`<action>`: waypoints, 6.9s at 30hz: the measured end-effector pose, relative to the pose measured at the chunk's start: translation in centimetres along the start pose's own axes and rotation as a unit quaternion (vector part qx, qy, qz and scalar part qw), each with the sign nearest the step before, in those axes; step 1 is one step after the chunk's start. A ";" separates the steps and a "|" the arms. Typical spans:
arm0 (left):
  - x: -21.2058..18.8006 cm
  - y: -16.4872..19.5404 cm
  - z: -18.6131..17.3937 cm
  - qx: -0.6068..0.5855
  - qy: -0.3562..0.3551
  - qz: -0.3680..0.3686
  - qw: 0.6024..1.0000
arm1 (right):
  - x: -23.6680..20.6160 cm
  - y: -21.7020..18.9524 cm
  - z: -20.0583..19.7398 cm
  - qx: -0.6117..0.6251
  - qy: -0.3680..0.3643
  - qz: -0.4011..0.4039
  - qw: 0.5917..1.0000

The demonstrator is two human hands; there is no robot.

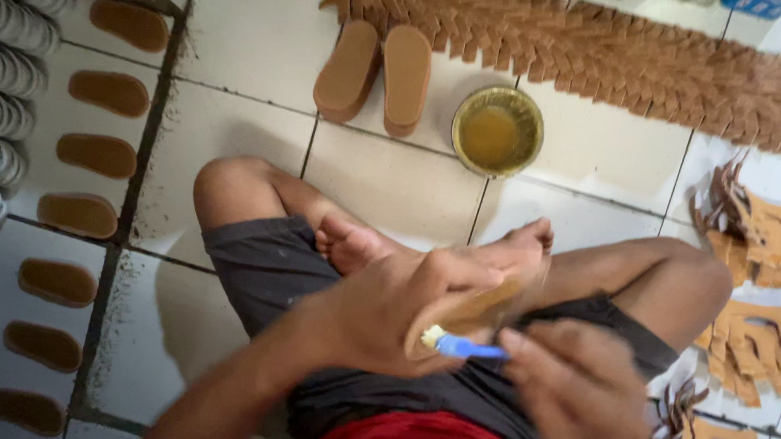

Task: The person sits on the floor and applies a liquid adhesive to stacks of shoe insoles using a toothbrush. They repeatedly dip the brush into a bowl of glue and spread it over the insole surfaces, then place the treated insoles aside.

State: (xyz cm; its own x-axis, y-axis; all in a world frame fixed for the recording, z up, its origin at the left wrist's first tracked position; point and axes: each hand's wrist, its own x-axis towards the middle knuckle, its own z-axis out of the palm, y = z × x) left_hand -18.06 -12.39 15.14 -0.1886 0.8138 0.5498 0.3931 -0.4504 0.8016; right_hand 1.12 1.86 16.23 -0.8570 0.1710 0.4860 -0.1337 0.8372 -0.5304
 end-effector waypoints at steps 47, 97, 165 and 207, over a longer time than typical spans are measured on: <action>-2.9 1.8 0.6 -0.055 0.182 -0.230 0.954 | -1.9 -0.5 -2.0 0.031 0.012 0.231 0.972; -5.4 -2.2 4.2 0.070 0.366 -0.153 0.915 | -3.3 1.5 0.3 0.365 0.028 0.268 0.891; -69.7 13.9 -21.0 0.393 0.540 -0.669 0.327 | 1.3 9.8 45.1 0.664 -0.093 0.423 0.609; -62.2 22.3 -32.2 0.452 0.329 -0.749 0.354 | 1.6 7.1 42.5 0.739 -0.116 0.393 0.535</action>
State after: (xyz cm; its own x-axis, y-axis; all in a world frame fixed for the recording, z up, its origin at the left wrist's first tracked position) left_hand -26.57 -84.90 6.43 -0.8472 -0.5066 -0.1600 -0.5216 0.8503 0.0698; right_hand -22.36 -14.02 -16.20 -0.9535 -0.0442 -0.2981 0.2127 -0.7995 -0.5617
